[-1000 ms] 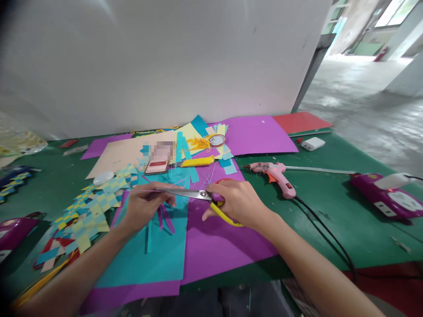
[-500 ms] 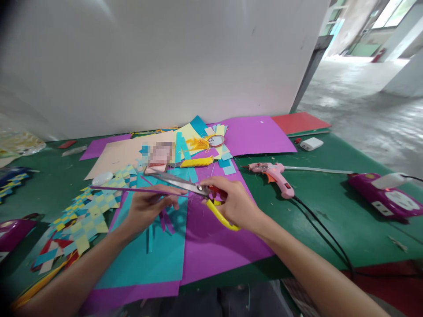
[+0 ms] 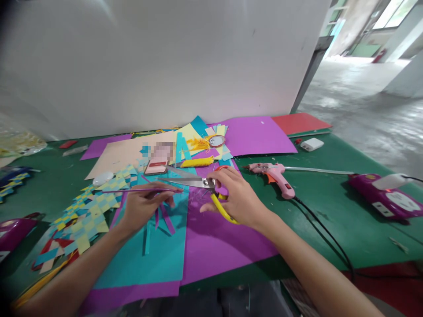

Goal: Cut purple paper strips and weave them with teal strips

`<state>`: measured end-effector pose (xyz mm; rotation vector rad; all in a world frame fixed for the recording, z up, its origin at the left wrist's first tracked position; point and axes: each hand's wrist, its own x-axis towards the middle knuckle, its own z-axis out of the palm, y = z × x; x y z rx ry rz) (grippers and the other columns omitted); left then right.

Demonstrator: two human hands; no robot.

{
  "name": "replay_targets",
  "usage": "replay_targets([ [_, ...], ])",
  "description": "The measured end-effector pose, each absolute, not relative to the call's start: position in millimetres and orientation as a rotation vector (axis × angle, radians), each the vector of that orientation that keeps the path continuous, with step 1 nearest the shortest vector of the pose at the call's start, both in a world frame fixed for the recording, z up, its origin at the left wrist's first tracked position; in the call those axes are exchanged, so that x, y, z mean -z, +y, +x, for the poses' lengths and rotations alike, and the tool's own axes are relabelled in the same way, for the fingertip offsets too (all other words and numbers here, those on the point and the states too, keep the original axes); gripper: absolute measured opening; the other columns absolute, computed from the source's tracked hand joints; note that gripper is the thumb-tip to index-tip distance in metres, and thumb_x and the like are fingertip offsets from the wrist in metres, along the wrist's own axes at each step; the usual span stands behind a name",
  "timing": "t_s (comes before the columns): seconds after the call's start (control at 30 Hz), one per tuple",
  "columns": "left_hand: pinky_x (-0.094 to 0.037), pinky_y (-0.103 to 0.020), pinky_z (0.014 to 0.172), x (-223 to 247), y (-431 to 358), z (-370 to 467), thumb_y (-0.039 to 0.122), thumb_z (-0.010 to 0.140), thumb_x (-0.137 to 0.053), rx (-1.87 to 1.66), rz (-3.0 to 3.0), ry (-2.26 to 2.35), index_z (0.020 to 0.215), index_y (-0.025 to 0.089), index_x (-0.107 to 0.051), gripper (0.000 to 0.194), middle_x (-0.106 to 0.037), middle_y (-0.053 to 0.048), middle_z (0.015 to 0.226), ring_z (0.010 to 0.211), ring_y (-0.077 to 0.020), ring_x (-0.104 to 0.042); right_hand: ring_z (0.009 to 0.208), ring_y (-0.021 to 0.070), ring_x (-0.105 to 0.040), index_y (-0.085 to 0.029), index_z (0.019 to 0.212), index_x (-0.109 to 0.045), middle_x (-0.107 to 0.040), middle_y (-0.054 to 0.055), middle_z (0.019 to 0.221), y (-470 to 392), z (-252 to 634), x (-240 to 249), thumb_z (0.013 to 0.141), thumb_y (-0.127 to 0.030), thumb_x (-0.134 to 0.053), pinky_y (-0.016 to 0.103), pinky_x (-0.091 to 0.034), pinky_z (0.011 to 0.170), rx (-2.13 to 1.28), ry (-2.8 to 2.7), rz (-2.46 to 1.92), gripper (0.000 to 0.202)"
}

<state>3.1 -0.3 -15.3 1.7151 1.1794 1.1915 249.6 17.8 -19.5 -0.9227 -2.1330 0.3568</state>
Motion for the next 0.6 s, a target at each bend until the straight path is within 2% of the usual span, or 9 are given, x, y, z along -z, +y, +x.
replay_targets([
  [0.1, -0.053, -0.024, 0.055, 16, 0, 5, 0.022, 0.083, -0.065, -1.216, 1.765, 1.206, 0.074, 0.019, -0.074, 0.013, -0.072, -0.002, 0.068, 0.053, -0.0127, -0.064, 0.082, 0.0212, -0.055, -0.017, 0.104, -0.057, -0.061, 0.008, 0.089, 19, 251, 25, 0.074, -0.055, -0.070, 0.032, -0.047, 0.073, -0.333, -2.222, -0.926, 0.050],
  [0.23, -0.054, -0.025, 0.055, 18, 0, 4, 0.023, 0.084, -0.060, -1.166, 1.778, 1.215, 0.078, 0.018, -0.074, 0.015, -0.071, -0.002, 0.063, 0.054, -0.0146, -0.065, 0.082, 0.0219, -0.054, -0.015, 0.103, -0.060, -0.061, 0.009, 0.090, 18, 248, 31, 0.077, -0.056, -0.067, 0.034, -0.047, 0.075, -0.254, -2.314, -0.914, 0.049],
  [0.37, -0.053, -0.026, 0.053, 19, -1, 4, 0.020, 0.081, -0.062, -1.185, 1.767, 1.184, 0.079, 0.018, -0.073, 0.011, -0.071, -0.001, 0.063, 0.052, -0.0147, -0.065, 0.078, 0.0209, -0.054, -0.016, 0.100, -0.061, -0.061, 0.009, 0.087, 17, 245, 34, 0.079, -0.057, -0.064, 0.033, -0.045, 0.071, -0.194, -2.362, -0.946, 0.046],
  [0.6, -0.050, -0.026, 0.052, 22, -2, 4, 0.016, 0.082, -0.058, -1.165, 1.789, 1.205, 0.079, 0.015, -0.073, 0.015, -0.069, -0.002, 0.061, 0.052, -0.0145, -0.062, 0.071, 0.0179, -0.052, -0.014, 0.097, -0.063, -0.059, 0.007, 0.080, 15, 242, 39, 0.081, -0.061, -0.059, 0.029, -0.041, 0.064, -0.132, -2.341, -0.928, 0.050],
])
